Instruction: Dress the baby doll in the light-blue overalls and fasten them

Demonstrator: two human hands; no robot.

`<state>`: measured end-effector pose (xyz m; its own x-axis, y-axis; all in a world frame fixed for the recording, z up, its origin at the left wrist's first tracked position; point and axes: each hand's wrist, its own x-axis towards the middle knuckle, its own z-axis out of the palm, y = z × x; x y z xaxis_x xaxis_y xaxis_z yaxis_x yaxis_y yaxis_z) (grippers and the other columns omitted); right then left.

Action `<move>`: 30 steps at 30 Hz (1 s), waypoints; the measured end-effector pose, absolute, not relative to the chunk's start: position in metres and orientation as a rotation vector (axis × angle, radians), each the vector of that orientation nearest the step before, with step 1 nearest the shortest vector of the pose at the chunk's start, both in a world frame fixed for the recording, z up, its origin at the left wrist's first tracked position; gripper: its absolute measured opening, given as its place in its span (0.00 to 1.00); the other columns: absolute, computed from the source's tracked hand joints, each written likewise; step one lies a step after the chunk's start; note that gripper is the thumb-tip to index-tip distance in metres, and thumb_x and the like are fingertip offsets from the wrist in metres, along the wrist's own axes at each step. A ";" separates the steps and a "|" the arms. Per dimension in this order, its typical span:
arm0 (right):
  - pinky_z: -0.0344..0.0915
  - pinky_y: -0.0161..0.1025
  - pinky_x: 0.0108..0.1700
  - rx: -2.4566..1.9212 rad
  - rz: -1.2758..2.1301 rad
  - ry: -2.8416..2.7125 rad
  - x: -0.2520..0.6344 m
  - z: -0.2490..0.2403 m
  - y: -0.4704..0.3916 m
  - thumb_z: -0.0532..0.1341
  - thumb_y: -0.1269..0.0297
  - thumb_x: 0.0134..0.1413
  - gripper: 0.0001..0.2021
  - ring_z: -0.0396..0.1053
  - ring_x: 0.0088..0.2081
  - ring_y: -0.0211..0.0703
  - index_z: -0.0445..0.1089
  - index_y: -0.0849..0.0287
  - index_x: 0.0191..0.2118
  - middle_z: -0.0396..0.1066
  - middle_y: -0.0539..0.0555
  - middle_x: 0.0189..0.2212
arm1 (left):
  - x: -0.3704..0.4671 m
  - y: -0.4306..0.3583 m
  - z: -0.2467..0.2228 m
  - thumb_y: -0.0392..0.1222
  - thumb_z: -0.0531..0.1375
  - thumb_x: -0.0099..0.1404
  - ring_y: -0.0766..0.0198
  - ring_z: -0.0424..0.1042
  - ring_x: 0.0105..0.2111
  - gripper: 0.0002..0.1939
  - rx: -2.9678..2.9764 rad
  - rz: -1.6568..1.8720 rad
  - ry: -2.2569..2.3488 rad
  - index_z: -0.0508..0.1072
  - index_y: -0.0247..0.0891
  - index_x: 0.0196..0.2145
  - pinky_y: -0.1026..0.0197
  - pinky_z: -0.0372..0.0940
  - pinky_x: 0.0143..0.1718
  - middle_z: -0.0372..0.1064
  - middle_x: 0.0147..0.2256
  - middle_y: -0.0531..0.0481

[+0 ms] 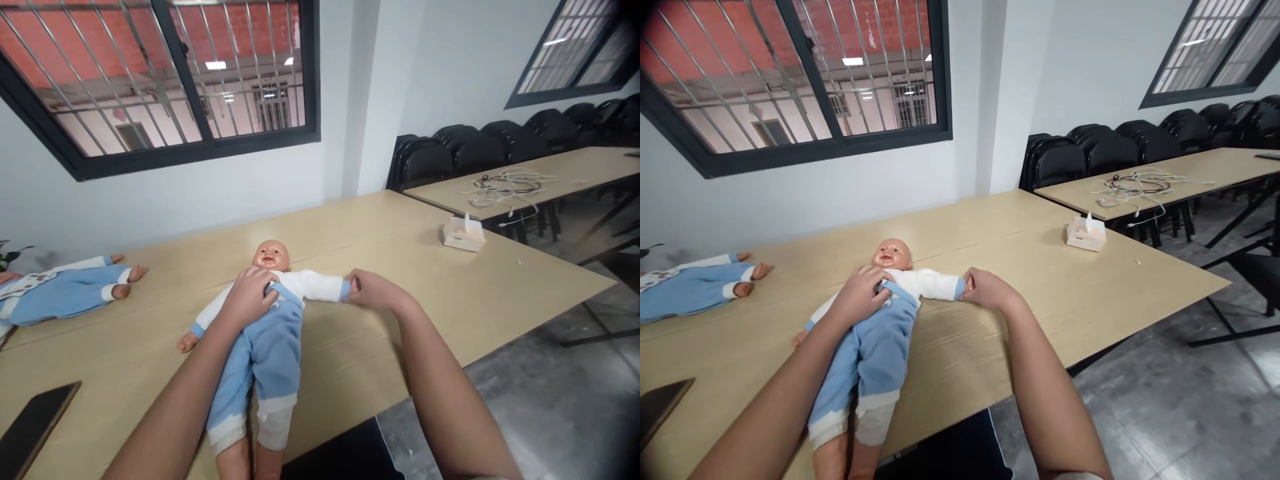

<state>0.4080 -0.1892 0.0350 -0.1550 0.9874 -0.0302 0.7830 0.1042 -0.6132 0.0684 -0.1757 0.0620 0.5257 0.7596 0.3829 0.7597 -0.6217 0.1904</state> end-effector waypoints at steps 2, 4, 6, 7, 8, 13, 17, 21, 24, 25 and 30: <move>0.67 0.38 0.41 -1.497 0.685 -1.868 0.405 0.037 -0.185 0.71 0.61 0.47 0.25 0.74 0.40 0.45 0.70 0.59 0.52 0.77 0.55 0.41 | 0.067 -0.176 0.065 0.38 0.59 0.63 0.49 0.71 0.47 0.06 -2.772 -0.704 -1.365 0.74 0.42 0.38 0.50 0.62 0.50 0.76 0.40 0.46; 0.68 0.41 0.50 -1.296 0.636 -1.750 0.396 0.038 -0.183 0.72 0.60 0.48 0.33 0.74 0.48 0.48 0.65 0.60 0.59 0.74 0.59 0.50 | 0.066 -0.177 0.068 0.38 0.60 0.62 0.50 0.71 0.46 0.05 -2.813 -0.730 -1.343 0.74 0.42 0.37 0.51 0.62 0.50 0.75 0.39 0.47; 0.68 0.44 0.54 -1.169 0.594 -1.678 0.380 0.037 -0.181 0.70 0.59 0.51 0.34 0.71 0.55 0.51 0.62 0.60 0.62 0.70 0.63 0.57 | 0.064 -0.178 0.070 0.37 0.61 0.60 0.51 0.71 0.46 0.05 -2.868 -0.755 -1.306 0.73 0.42 0.36 0.52 0.63 0.49 0.75 0.39 0.48; 0.69 0.45 0.54 -1.123 0.568 -1.664 0.371 0.036 -0.181 0.68 0.59 0.53 0.33 0.70 0.56 0.51 0.62 0.60 0.63 0.68 0.65 0.60 | 0.064 -0.178 0.071 0.36 0.61 0.59 0.51 0.71 0.46 0.06 -2.896 -0.765 -1.291 0.72 0.42 0.36 0.52 0.63 0.49 0.75 0.39 0.48; 0.69 0.45 0.54 -1.083 0.531 -1.667 0.361 0.036 -0.181 0.66 0.60 0.55 0.31 0.69 0.58 0.52 0.61 0.60 0.63 0.66 0.65 0.61 | 0.063 -0.178 0.072 0.36 0.62 0.58 0.52 0.71 0.46 0.06 -2.921 -0.772 -1.279 0.72 0.42 0.35 0.53 0.64 0.49 0.75 0.39 0.48; 0.63 0.52 0.61 -0.972 0.234 -2.028 0.313 0.049 -0.171 0.63 0.71 0.54 0.31 0.66 0.60 0.54 0.62 0.56 0.65 0.69 0.62 0.60 | 0.060 -0.181 0.078 0.32 0.61 0.58 0.54 0.71 0.42 0.07 -2.963 -0.809 -1.191 0.70 0.42 0.34 0.53 0.65 0.47 0.74 0.37 0.51; 0.64 0.48 0.55 -0.834 0.265 -2.454 0.289 0.064 -0.160 0.63 0.74 0.53 0.25 0.71 0.51 0.53 0.70 0.54 0.58 0.76 0.58 0.51 | 0.060 -0.185 0.083 0.32 0.60 0.61 0.53 0.71 0.44 0.06 -2.862 -0.941 -1.100 0.70 0.42 0.35 0.52 0.64 0.49 0.74 0.38 0.49; 0.63 0.46 0.54 -0.647 0.440 -2.536 0.283 0.059 -0.157 0.62 0.75 0.53 0.18 0.71 0.48 0.49 0.74 0.55 0.50 0.76 0.56 0.45 | 0.059 -0.182 0.082 0.35 0.61 0.64 0.54 0.72 0.44 0.04 -2.789 -1.045 -1.141 0.69 0.41 0.37 0.53 0.65 0.48 0.73 0.39 0.49; 0.61 0.48 0.58 -0.535 0.676 -2.380 0.287 0.049 -0.158 0.62 0.72 0.57 0.18 0.70 0.52 0.50 0.73 0.54 0.54 0.75 0.56 0.49 | 0.056 -0.178 0.080 0.37 0.62 0.65 0.54 0.72 0.44 0.05 -2.763 -1.053 -1.223 0.69 0.41 0.38 0.54 0.65 0.48 0.73 0.40 0.49; 0.61 0.48 0.58 -0.492 0.771 -2.324 0.288 0.047 -0.159 0.61 0.69 0.61 0.16 0.70 0.53 0.50 0.73 0.54 0.54 0.75 0.56 0.50 | 0.055 -0.176 0.080 0.37 0.63 0.64 0.54 0.72 0.44 0.06 -2.765 -1.025 -1.238 0.69 0.41 0.38 0.54 0.65 0.47 0.73 0.39 0.49; 0.64 0.44 0.53 -0.559 0.903 -2.096 0.278 0.043 -0.170 0.59 0.59 0.67 0.11 0.72 0.45 0.47 0.77 0.58 0.45 0.78 0.56 0.41 | 0.047 -0.173 0.082 0.36 0.63 0.63 0.53 0.72 0.43 0.07 -2.726 -0.849 -1.214 0.69 0.41 0.38 0.54 0.65 0.46 0.73 0.39 0.48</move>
<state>0.2777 -0.1701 0.0432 -0.6066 0.6348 0.4787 0.0881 0.6520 -0.7531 0.0470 -0.1731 0.0819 0.5441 0.6768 0.4959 0.6984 -0.6929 0.1794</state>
